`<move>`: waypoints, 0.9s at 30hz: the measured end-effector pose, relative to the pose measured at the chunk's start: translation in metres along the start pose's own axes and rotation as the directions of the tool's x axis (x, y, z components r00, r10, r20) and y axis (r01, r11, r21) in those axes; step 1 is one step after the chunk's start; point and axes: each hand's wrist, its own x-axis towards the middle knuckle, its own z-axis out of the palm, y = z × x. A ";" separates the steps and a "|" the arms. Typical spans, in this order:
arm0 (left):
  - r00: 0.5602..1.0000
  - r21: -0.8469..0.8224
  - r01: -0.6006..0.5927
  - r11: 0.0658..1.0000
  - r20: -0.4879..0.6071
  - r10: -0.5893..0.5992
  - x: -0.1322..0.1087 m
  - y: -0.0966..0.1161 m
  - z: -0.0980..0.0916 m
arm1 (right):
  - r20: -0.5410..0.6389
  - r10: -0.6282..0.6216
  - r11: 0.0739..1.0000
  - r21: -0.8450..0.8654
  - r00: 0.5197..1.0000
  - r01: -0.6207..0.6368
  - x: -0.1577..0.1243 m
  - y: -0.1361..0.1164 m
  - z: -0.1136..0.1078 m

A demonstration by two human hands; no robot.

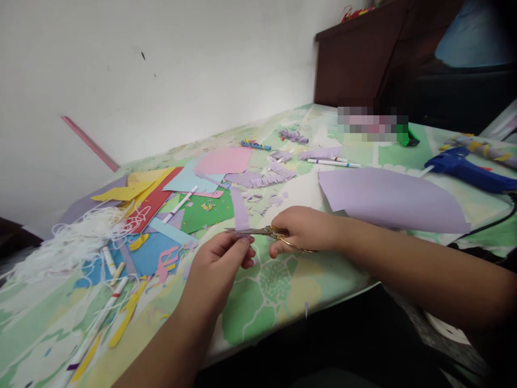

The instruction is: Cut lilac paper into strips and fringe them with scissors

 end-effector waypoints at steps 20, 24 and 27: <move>0.885 -0.226 -0.110 0.968 0.422 0.199 0.013 -0.014 -0.007 | -0.168 0.134 0.435 0.895 0.977 0.094 0.004 0.007 0.004; 0.884 -0.220 -0.041 0.975 0.447 0.138 0.015 -0.015 -0.006 | -0.098 0.062 0.210 0.974 0.993 0.083 0.004 0.003 0.006; 0.920 -0.213 -0.037 0.976 0.375 0.117 0.016 -0.017 -0.006 | -0.066 0.063 0.252 0.966 0.996 0.048 0.001 0.000 0.006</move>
